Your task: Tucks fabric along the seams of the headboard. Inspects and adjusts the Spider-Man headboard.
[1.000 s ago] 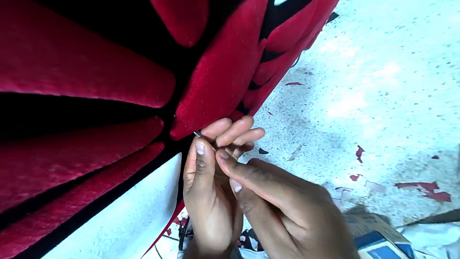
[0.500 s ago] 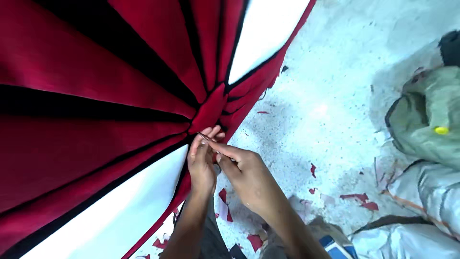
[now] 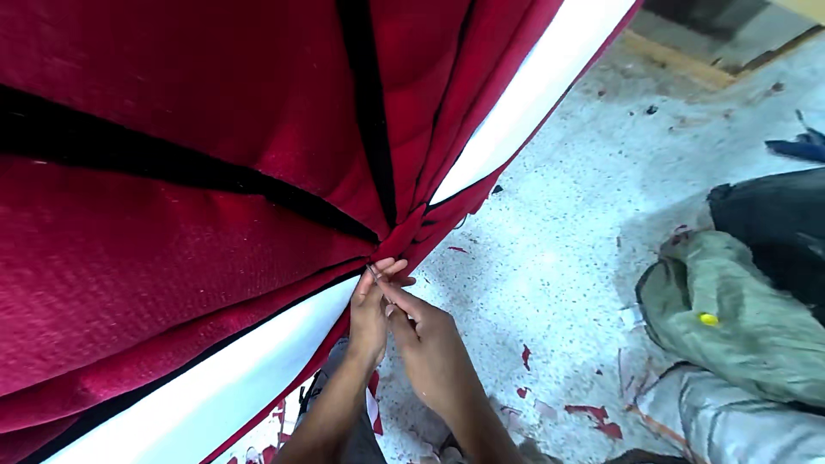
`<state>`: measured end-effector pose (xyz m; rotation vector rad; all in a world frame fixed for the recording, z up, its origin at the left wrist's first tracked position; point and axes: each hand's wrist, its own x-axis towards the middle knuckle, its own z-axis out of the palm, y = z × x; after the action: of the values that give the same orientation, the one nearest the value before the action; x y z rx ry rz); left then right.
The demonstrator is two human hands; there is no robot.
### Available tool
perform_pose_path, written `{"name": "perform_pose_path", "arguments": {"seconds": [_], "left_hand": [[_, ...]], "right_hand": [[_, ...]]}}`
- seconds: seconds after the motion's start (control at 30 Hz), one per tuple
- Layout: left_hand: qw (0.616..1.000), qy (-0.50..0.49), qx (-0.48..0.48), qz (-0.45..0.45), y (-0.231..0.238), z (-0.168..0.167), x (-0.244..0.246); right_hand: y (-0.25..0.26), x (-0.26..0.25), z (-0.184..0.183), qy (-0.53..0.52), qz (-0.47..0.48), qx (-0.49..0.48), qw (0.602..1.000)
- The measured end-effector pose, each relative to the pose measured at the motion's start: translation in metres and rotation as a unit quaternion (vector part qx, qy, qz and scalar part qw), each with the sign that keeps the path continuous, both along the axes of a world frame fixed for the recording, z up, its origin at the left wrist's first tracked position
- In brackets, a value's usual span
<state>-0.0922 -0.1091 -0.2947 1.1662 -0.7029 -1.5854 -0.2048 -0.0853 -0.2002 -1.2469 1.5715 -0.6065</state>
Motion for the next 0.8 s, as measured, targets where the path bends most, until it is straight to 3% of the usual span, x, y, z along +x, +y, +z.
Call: {"name": "perform_pose_path", "arguments": {"seconds": [0.1, 0.23, 0.43, 0.8], "left_hand": [[1.0, -0.006, -0.023, 0.003, 0.002, 0.016, 0.0], [0.999, 0.001, -0.048, 0.009, 0.012, 0.034, -0.002], [0.998, 0.032, -0.047, 0.038, 0.008, 0.031, -0.007], [0.995, 0.004, -0.069, 0.072, -0.005, 0.009, -0.009]], "right_hand": [[0.011, -0.015, 0.014, 0.0, 0.006, -0.017, 1.0], [0.025, -0.03, 0.009, -0.137, -0.034, -0.059, 0.988], [0.006, -0.021, -0.049, -0.305, -0.053, -0.066, 0.948], [-0.015, -0.034, -0.112, -0.442, 0.025, -0.099, 0.891]]}}
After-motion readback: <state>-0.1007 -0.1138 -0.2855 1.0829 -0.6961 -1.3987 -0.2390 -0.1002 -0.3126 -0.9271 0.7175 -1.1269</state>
